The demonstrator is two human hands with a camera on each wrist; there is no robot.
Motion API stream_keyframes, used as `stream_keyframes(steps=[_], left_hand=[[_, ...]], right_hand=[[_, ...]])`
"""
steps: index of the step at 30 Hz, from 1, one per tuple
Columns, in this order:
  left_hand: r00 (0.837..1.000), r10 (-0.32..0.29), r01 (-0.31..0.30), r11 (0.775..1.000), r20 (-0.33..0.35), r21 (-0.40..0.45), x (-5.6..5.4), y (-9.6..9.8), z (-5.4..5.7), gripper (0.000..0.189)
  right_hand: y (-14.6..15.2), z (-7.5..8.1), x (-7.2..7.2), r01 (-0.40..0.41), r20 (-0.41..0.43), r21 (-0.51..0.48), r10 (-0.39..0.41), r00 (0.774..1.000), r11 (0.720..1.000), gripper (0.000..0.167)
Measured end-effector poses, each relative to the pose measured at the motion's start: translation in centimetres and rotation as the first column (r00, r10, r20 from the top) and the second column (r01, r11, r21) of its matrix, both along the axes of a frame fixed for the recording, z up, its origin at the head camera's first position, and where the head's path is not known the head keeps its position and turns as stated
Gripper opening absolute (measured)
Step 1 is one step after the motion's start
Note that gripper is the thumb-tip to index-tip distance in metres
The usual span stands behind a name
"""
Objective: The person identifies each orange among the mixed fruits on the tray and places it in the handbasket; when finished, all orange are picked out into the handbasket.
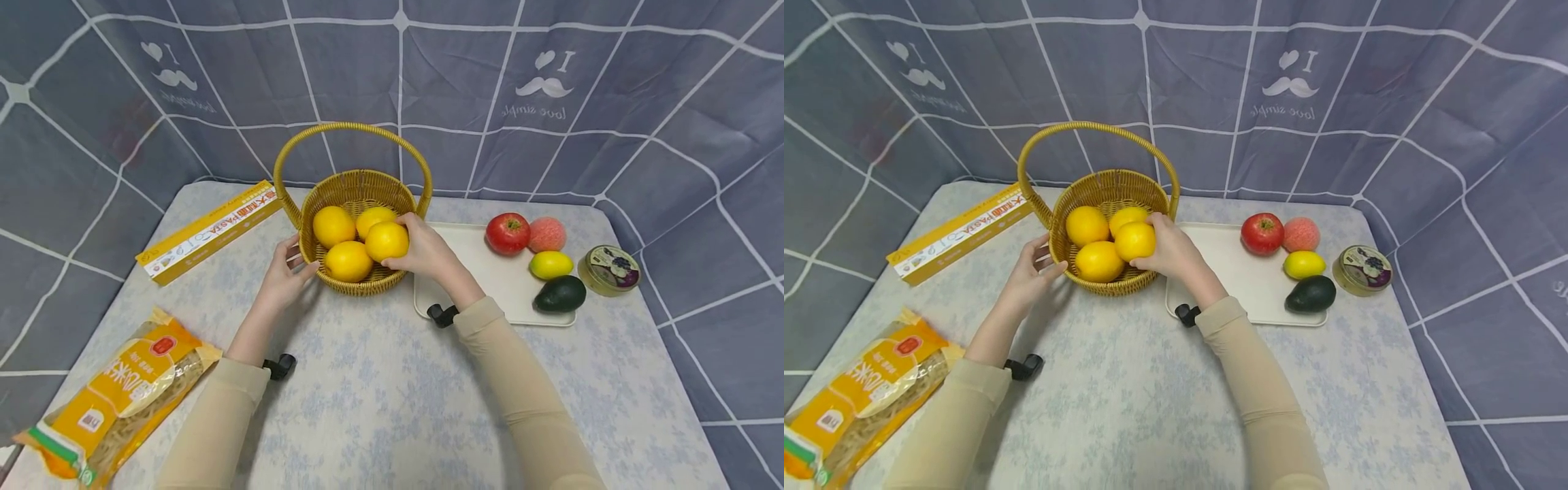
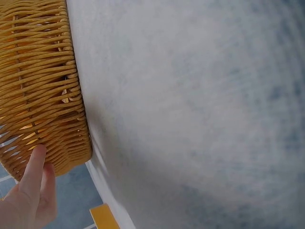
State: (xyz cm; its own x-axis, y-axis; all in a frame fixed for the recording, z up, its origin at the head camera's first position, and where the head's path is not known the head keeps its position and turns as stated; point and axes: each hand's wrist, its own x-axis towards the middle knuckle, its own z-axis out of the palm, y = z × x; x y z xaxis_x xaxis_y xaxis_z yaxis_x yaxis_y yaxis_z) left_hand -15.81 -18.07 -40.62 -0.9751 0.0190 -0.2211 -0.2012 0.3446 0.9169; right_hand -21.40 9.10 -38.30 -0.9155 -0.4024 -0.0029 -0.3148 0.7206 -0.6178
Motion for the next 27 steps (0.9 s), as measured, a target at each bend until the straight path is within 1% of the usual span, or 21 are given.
stream_keyframes(steps=[7,11,13,19,23,27], left_hand=[[1.0,0.012,-0.012,1.0,0.02,0.003,-0.1,0.1,0.1,0.075],[0.999,0.021,-0.02,1.0,0.026,-0.011,-0.2,0.2,0.0,0.075],[0.999,0.022,-0.021,1.0,0.03,-0.015,-0.2,0.2,-0.1,0.075],[1.0,0.017,-0.017,1.0,0.021,-0.011,-0.2,0.0,-0.1,0.074],[1.0,0.017,-0.017,1.0,0.002,-0.007,-0.2,0.0,-0.1,0.074],[1.0,0.015,-0.015,1.0,0.005,-0.017,-0.2,0.0,-0.2,0.074]], right_hand=[[-0.4,-0.5,0.1,0.048,-0.036,0.076,-0.046,0.998,0.996,0.081],[-0.7,-0.9,0.2,0.043,-0.075,0.121,-0.034,0.997,0.992,0.085],[-0.8,-1.0,0.3,0.037,-0.095,0.128,-0.025,0.995,0.991,0.084],[-0.9,-1.3,0.5,0.032,-0.114,0.109,-0.019,0.993,0.994,0.071],[-0.8,-1.3,0.6,0.037,-0.118,0.085,-0.027,0.993,0.996,0.07],[-0.8,-1.4,0.7,0.033,-0.107,0.068,-0.026,0.994,0.997,0.069]])
